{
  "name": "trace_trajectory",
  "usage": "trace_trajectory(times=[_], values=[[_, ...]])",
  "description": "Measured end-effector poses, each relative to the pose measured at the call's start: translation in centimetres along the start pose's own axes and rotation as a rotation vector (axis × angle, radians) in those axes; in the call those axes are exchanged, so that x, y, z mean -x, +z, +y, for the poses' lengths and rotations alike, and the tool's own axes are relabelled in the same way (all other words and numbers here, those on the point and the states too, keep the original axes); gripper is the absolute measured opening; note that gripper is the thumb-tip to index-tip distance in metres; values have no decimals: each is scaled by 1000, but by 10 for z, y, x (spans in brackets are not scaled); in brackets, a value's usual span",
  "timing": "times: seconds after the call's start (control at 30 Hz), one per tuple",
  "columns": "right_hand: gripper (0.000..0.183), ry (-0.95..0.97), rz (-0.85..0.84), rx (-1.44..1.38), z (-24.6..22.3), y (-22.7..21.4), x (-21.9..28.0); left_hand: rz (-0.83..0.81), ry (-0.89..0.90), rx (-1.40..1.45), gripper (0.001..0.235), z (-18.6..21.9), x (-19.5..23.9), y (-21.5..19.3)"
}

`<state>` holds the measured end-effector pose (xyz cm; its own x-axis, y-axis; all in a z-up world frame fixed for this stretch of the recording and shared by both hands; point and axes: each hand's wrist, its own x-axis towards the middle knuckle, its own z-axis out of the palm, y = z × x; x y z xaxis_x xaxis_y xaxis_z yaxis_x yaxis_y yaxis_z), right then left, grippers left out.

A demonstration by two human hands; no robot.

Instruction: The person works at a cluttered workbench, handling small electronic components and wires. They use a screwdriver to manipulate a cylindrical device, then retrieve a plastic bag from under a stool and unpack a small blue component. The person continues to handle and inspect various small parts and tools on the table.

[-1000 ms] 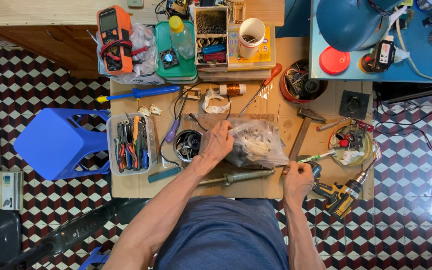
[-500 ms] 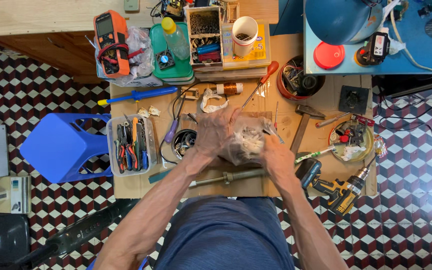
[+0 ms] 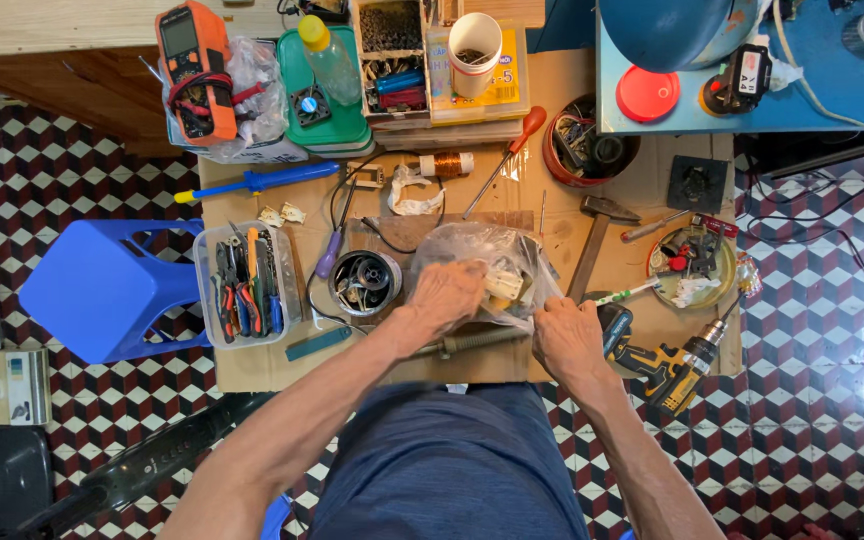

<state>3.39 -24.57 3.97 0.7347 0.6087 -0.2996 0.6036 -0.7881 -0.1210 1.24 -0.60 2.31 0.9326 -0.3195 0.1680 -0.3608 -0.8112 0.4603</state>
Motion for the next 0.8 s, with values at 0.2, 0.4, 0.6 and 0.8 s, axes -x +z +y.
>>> trace_trajectory(times=[0.2, 0.4, 0.6, 0.8], values=[[9, -59, 5, -91, -27, -13, -12, -455, -490, -331, 15, -37, 14, 3], [19, -42, 286, -549, -45, 2, -44, -114, -307, 87, 37, -5, 6, 15], [13, 196, -52, -410, -11, 37, -32, -106, -324, 93, 22, -16, -6, 24], [17, 297, 47, -423, 9, 25, -20, -97, -335, 145, 29, -28, -13, 2]])
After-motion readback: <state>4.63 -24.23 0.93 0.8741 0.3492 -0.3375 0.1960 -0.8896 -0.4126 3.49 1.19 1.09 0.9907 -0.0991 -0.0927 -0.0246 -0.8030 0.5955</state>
